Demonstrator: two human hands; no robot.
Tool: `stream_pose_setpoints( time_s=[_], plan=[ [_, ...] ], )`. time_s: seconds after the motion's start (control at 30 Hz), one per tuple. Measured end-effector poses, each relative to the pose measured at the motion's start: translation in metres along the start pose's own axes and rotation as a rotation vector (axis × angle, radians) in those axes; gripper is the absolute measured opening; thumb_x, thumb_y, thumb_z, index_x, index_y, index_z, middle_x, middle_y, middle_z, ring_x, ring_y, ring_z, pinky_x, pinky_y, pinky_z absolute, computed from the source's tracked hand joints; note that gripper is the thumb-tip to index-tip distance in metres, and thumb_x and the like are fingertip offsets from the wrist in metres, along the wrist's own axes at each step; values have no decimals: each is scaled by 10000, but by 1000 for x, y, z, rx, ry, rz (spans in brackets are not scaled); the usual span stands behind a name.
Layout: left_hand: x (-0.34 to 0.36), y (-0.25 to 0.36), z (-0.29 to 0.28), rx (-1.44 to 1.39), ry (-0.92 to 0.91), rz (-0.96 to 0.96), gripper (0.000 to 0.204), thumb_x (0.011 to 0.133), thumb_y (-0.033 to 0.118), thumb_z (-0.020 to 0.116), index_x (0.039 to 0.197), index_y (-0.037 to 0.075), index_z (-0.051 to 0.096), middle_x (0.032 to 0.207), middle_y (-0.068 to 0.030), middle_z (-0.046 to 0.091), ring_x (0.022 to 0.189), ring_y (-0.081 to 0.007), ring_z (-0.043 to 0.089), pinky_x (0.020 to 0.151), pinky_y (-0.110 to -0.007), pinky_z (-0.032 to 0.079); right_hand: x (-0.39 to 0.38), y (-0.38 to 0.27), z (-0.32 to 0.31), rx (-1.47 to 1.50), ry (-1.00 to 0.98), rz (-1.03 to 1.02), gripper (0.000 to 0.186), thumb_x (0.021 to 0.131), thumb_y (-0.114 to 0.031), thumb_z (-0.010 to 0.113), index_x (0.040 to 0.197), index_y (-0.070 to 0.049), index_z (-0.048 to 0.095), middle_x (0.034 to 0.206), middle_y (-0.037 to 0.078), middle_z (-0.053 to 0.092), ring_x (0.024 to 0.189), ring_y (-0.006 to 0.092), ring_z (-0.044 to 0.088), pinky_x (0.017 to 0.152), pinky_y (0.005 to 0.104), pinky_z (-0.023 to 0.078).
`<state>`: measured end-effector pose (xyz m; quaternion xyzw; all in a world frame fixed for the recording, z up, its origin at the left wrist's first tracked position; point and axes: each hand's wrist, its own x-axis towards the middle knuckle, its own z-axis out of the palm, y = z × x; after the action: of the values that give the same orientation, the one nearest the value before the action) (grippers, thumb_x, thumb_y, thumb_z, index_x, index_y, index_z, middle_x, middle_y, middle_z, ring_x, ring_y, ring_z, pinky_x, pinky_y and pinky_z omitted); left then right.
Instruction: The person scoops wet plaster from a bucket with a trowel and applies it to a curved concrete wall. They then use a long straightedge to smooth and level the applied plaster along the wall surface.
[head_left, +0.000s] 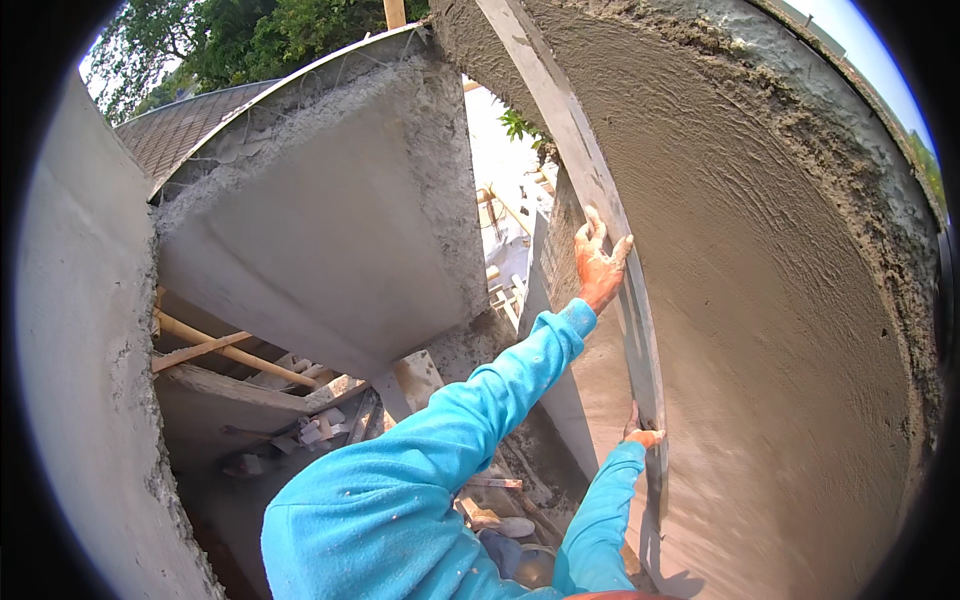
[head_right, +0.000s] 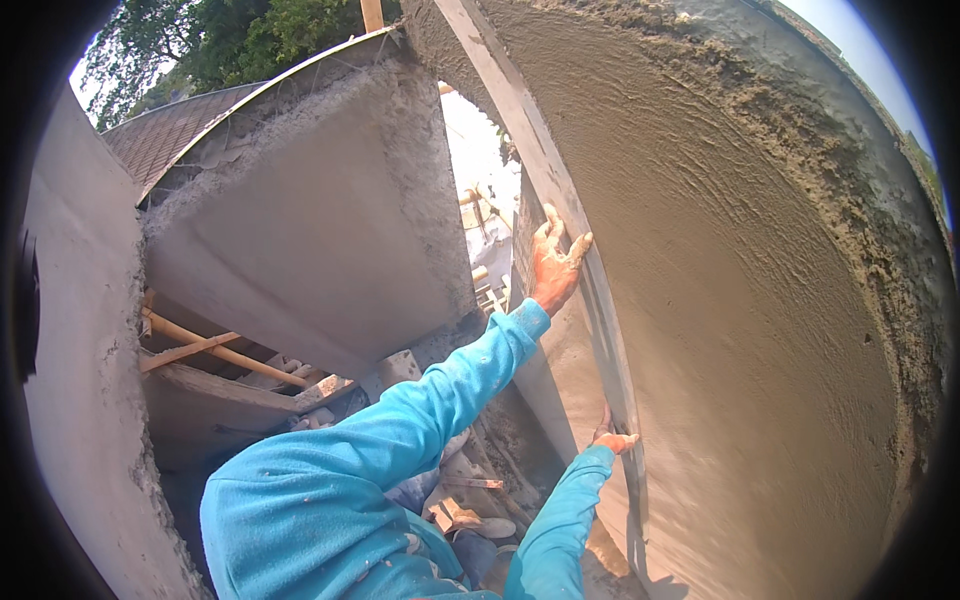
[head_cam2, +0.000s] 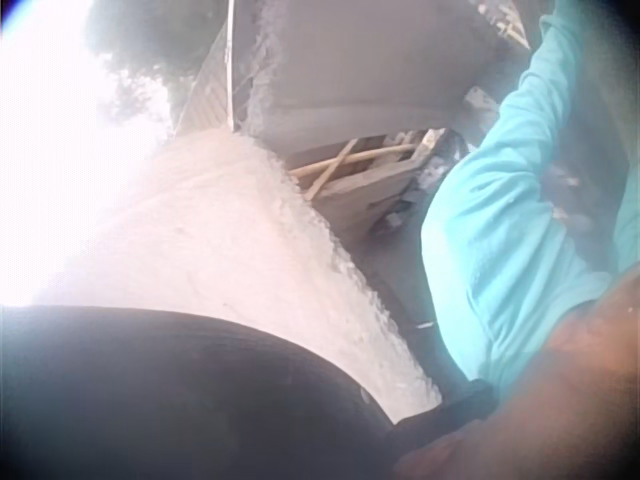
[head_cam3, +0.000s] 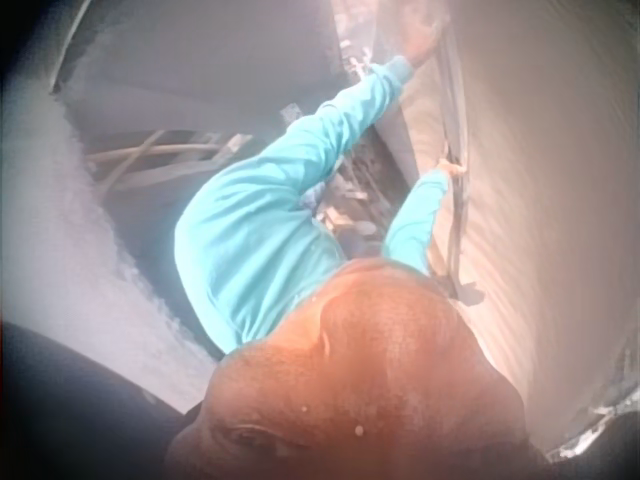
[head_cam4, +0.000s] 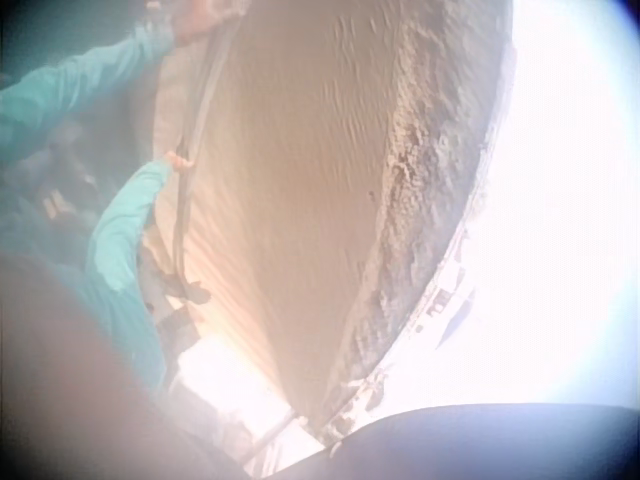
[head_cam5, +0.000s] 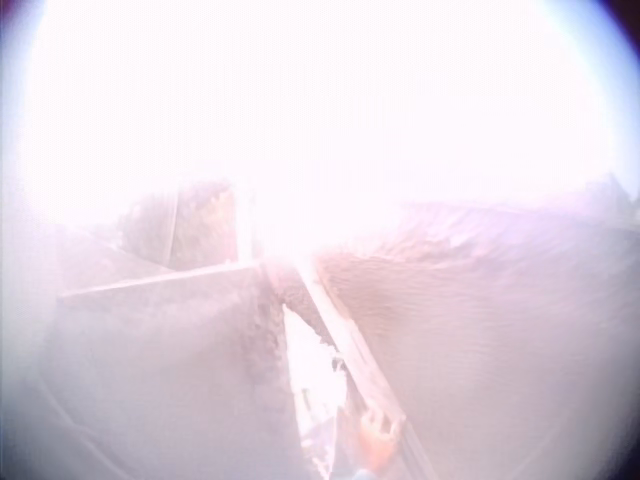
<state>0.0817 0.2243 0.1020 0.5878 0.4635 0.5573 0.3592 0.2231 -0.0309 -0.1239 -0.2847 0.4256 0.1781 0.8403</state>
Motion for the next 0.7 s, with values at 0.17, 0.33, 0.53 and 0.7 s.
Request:
stream_pose_setpoints(
  time_s=[0.17, 0.33, 0.53, 0.7],
  plan=[
    [-60, 41, 17, -13, -3, 64, 919, 862, 347, 764, 1564, 63, 243, 1398, -244, 387, 1282, -359, 431, 1080, -415, 379, 2, -55, -19, -72, -35, -34, 534, 994, -350, 461, 1426, -40, 426, 1449, 196, 419, 1287, 446, 459, 890, 662, 575],
    [-82, 62, 24, -23, 19, 70, 943, 868, 354, 729, 1590, 116, 170, 1434, -313, 345, 1295, -448, 396, 1102, -473, 330, 11, -84, -23, -176, -81, -69, 454, 1001, -329, 424, 1287, -9, 571, 1341, 195, 537, 1209, 438, 534, 918, 626, 581],
    [-17, 15, 7, -81, -66, -116, 949, 869, 415, 741, 1580, 95, 199, 1472, -256, 332, 1336, -357, 400, 1087, -403, 381, 17, -21, -12, -249, -33, -261, 518, 967, -314, 518, 1374, 0, 452, 1441, 171, 427, 1256, 437, 463, 836, 669, 595],
    [64, -65, -30, -41, -52, -90, 945, 863, 390, 758, 1538, -19, 239, 1510, -249, 324, 1406, -348, 338, 1161, -395, 302, 9, 55, -4, -334, -224, -199, 630, 894, -182, 672, 1405, 25, 368, 1489, 168, 300, 1275, 371, 433, 796, 579, 645]
  ],
)
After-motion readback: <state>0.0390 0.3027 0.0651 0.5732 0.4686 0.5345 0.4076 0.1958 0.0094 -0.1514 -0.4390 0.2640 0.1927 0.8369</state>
